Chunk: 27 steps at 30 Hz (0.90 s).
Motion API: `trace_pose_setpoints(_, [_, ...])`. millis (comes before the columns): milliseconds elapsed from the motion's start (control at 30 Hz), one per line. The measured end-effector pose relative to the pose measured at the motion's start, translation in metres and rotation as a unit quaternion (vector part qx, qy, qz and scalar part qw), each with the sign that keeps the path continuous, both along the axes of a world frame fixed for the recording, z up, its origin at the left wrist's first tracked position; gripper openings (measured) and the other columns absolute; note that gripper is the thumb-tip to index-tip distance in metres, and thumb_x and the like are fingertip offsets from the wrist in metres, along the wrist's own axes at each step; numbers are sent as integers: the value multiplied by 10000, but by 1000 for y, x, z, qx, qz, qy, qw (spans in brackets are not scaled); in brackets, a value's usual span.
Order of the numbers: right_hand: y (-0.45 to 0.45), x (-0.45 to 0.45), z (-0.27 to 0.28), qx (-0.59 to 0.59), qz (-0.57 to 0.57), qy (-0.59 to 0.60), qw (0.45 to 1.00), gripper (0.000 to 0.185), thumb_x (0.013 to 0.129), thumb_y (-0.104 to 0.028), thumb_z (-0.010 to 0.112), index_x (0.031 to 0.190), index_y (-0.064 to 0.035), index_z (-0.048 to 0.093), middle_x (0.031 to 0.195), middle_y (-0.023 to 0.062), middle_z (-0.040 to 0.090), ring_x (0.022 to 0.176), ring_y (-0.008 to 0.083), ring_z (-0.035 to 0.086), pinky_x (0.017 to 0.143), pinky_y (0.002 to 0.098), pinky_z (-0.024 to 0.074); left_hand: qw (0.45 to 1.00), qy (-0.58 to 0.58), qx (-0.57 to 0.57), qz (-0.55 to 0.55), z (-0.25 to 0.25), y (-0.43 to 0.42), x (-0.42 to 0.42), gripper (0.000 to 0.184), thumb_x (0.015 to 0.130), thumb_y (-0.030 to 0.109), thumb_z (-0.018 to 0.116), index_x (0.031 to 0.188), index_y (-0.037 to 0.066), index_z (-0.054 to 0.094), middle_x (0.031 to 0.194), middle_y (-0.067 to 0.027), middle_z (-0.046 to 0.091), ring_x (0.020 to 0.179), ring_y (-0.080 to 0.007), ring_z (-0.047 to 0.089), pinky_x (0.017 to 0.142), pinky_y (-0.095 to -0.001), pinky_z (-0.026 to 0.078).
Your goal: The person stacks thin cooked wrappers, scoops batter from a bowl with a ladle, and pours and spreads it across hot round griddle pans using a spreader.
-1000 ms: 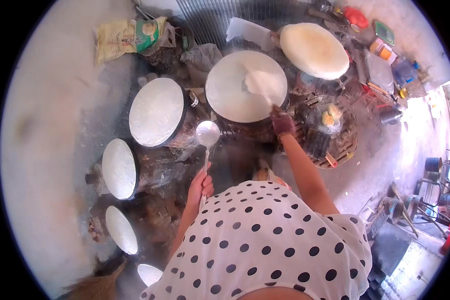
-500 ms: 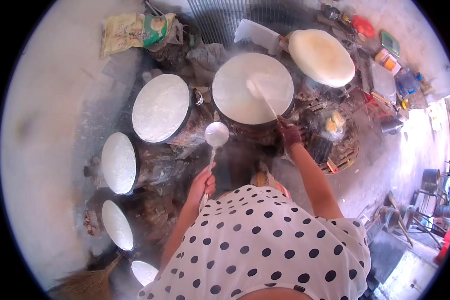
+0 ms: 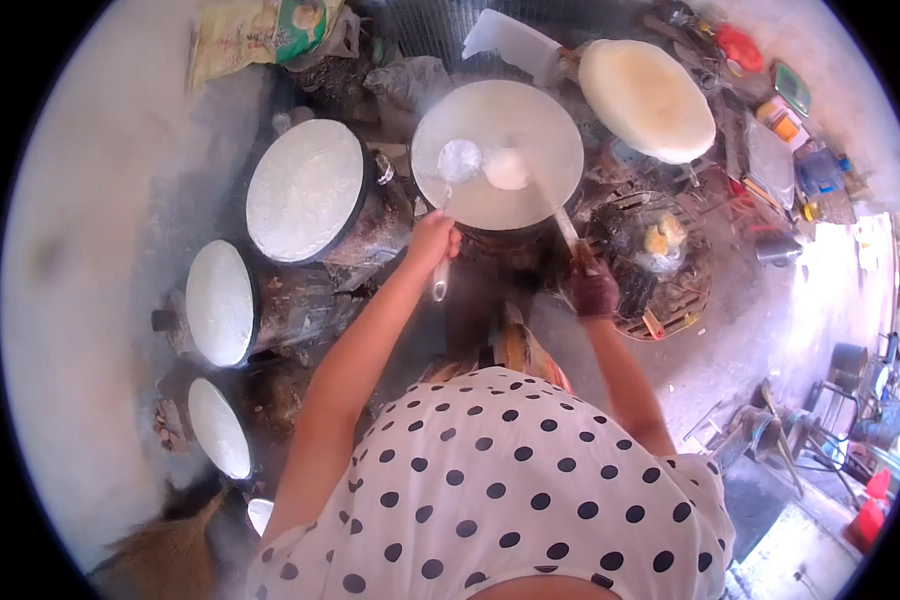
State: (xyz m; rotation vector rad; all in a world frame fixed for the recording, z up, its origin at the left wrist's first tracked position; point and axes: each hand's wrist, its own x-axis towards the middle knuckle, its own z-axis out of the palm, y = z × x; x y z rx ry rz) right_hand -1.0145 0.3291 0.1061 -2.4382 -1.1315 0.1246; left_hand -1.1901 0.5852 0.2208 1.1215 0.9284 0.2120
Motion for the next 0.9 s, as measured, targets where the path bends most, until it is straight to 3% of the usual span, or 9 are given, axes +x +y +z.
trace_pose_setpoints(167, [66, -57, -24, 0, -77, 230, 970, 331, 936, -119, 504, 1262, -99, 556, 1054, 31, 677, 820, 171, 619, 741, 348, 486, 997, 20, 9, 69, -20, -25, 30, 114, 922, 155, 468, 965, 69, 529, 592, 13, 473, 426, -83, 422, 375, -232, 323])
trace_pose_setpoints(267, [68, -50, -19, 269, 27, 406, 873, 346, 919, -169, 542, 1262, -129, 560, 980, 88, 680, 798, 197, 631, 723, 350, 486, 968, -121, -175, 136, 10, -29, 16, 107, 937, 169, 483, 856, 98, 483, 584, 65, 361, 449, -43, 375, 392, -210, 301])
trace_pose_setpoints(367, [60, -13, 39, 281, 41, 262, 922, 340, 920, -182, 506, 1255, -149, 560, 941, 146, 657, 768, 265, 633, 718, 361, 492, 903, -270, -311, 121, 59, -40, -39, 201, 966, 178, 447, 1121, 86, 535, 582, 35, 365, 415, -41, 370, 384, -194, 306])
trace_pose_setpoints(433, [55, 3, 51, 59, -104, 294, 948, 337, 920, -199, 483, 1248, -179, 559, 1004, 176, 635, 873, 319, 627, 785, 353, 499, 955, -207, -158, 144, 80, -57, -57, 330, 974, 178, 431, 1292, 100, 471, 587, 32, 376, 385, -51, 350, 362, -205, 296])
trace_pose_setpoints(467, [55, 5, -15, 61, -10, 145, 988, 341, 914, -234, 489, 1246, -183, 552, 1039, 164, 640, 919, 332, 616, 803, 383, 502, 954, -207, -156, 151, 77, -55, -58, 330, 974, 178, 431, 1292, 100, 471, 587, 32, 376, 385, -51, 350, 362, -205, 296])
trace_pose_setpoints(567, [74, -9, -2, 41, 198, 125, 971, 399, 892, -210, 535, 1276, -101, 517, 1157, 174, 603, 972, 327, 608, 818, 369, 494, 942, -207, -231, 132, 68, -47, -66, 365, 988, 159, 382, 1348, 105, 409, 606, 34, 376, 381, -44, 335, 352, -190, 282])
trace_pose_setpoints(633, [74, -4, 9, 18, 182, 86, 979, 375, 898, -229, 523, 1256, -117, 523, 1094, 171, 617, 915, 357, 612, 797, 417, 499, 931, -192, -270, 153, 69, -57, -81, 362, 985, 158, 389, 1341, 101, 417, 616, 36, 378, 385, -43, 332, 356, -187, 284])
trace_pose_setpoints(700, [67, -9, 12, -34, -38, 56, 997, 367, 896, -249, 512, 1250, -150, 523, 1037, 167, 622, 888, 369, 612, 765, 446, 504, 938, -175, -247, 170, 72, -71, -111, 358, 982, 177, 409, 1331, 99, 428, 617, 41, 372, 388, -39, 327, 356, -186, 281])
trace_pose_setpoints(900, [74, -27, 22, -129, 50, 5, 990, 405, 930, -271, 413, 1331, -250, 464, 1170, 142, 592, 967, 315, 620, 816, 427, 500, 932, -119, -231, 252, 55, -123, -229, 343, 985, 230, 431, 1304, 106, 447, 619, 54, 359, 408, -21, 323, 365, -180, 279])
